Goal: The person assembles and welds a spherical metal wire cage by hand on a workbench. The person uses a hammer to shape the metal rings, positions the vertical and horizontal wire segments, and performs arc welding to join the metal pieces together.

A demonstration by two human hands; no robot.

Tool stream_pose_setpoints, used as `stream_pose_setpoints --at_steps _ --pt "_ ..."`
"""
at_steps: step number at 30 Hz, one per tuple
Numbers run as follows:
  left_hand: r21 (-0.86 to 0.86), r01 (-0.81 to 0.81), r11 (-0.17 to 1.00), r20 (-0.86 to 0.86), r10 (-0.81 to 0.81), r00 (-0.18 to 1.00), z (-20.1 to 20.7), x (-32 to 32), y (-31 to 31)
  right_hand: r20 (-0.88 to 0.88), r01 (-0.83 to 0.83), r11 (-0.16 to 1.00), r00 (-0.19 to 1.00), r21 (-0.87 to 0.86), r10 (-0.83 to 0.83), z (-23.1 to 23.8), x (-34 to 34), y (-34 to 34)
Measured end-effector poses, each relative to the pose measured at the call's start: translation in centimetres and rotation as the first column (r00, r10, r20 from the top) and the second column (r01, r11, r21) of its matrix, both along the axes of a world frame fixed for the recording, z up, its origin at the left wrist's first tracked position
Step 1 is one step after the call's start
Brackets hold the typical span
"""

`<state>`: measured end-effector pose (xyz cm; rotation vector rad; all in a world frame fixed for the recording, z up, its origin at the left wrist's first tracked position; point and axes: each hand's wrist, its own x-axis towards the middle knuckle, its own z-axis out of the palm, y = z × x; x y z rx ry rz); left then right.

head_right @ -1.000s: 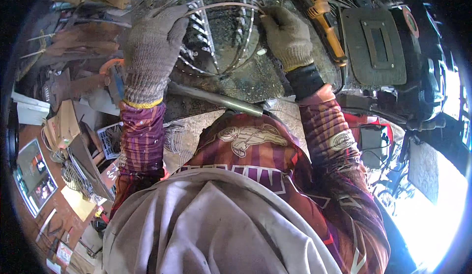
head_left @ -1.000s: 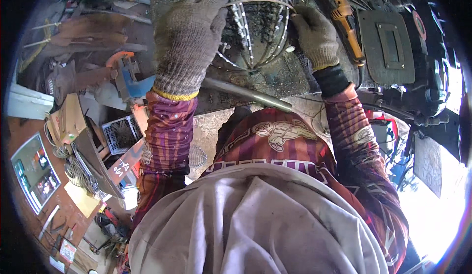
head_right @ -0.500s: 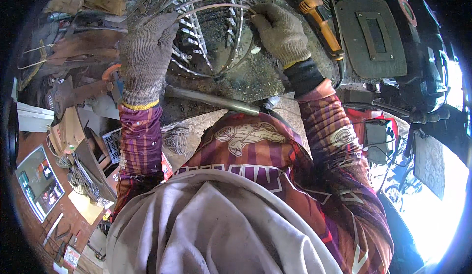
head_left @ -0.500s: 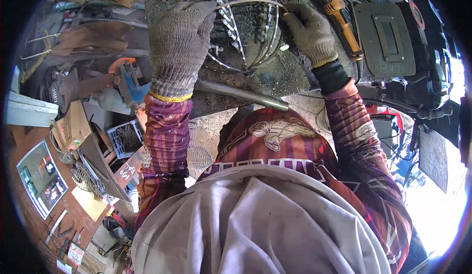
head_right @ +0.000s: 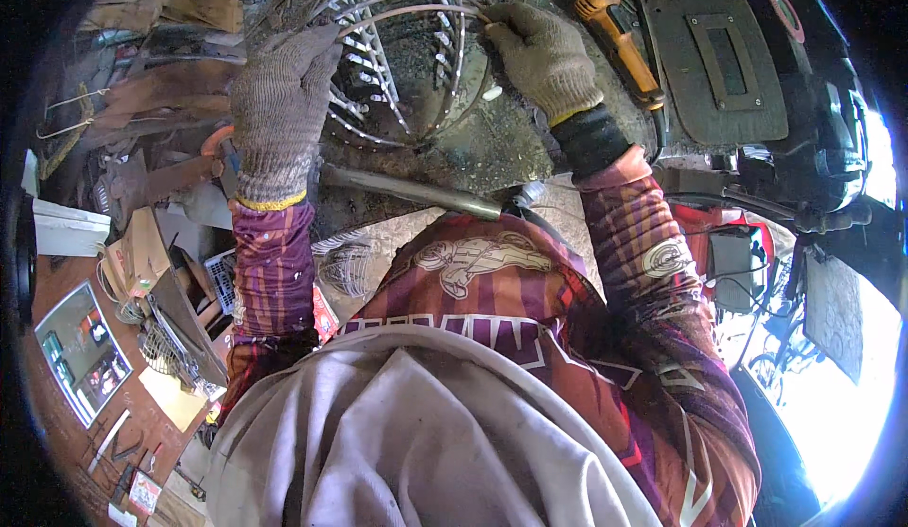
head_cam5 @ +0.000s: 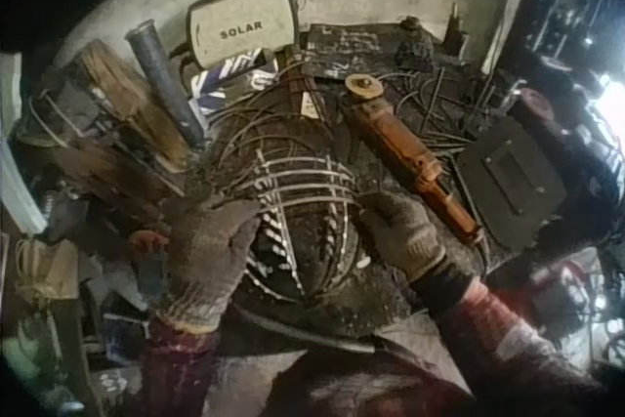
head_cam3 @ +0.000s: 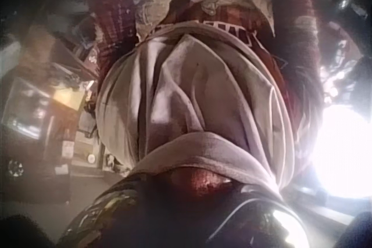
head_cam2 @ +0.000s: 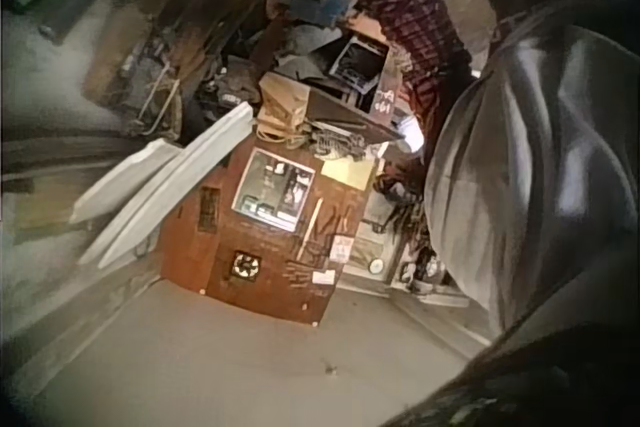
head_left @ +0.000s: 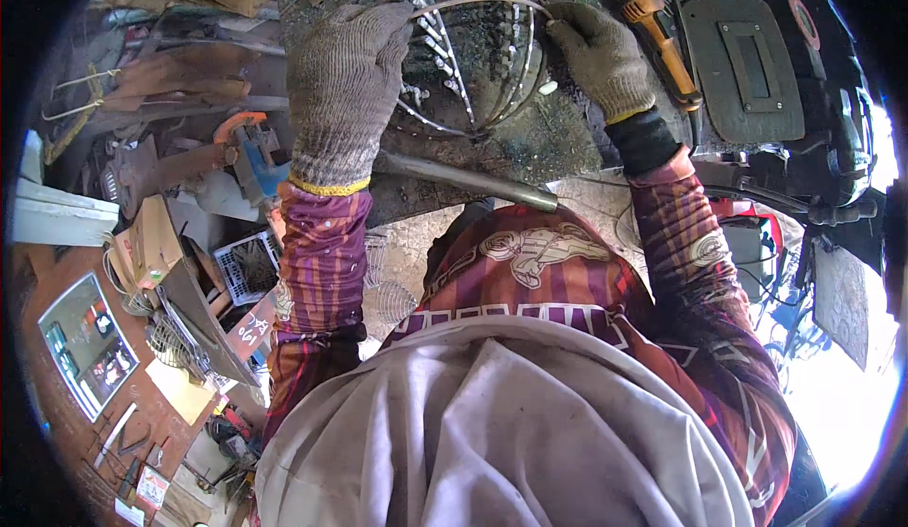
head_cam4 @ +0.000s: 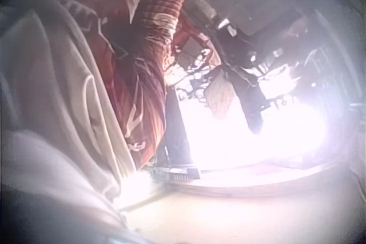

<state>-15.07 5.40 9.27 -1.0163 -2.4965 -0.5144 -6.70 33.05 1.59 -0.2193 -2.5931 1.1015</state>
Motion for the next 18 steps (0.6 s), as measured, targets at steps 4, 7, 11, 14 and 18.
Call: stream_pose_setpoints --at_steps 4,7,11,14,18 --pt "0.044 0.007 0.999 -0.004 -0.007 1.000 -0.2 -0.1 -0.1 0.001 -0.019 0.999 1.000 -0.029 0.019 0.0 -0.1 0.1" --pt "0.044 0.011 0.999 0.019 -0.012 1.000 0.0 -0.1 -0.1 -0.025 -0.021 0.999 0.999 -0.031 0.020 -0.3 -0.1 0.1" --pt "0.017 0.005 1.000 0.030 -0.005 1.000 -0.1 -0.2 -0.2 -0.007 -0.042 0.988 0.999 -0.146 0.042 -0.4 0.1 0.1" --pt "0.051 0.043 0.998 0.059 -0.046 0.997 -0.4 -0.6 -0.3 -0.129 -0.035 0.986 0.991 -0.160 0.014 -0.6 0.1 -0.2" --pt "-0.063 -0.003 0.998 0.035 0.006 0.999 0.7 0.0 0.3 -0.091 0.034 0.800 0.990 -0.599 -0.110 2.8 2.1 -1.5"
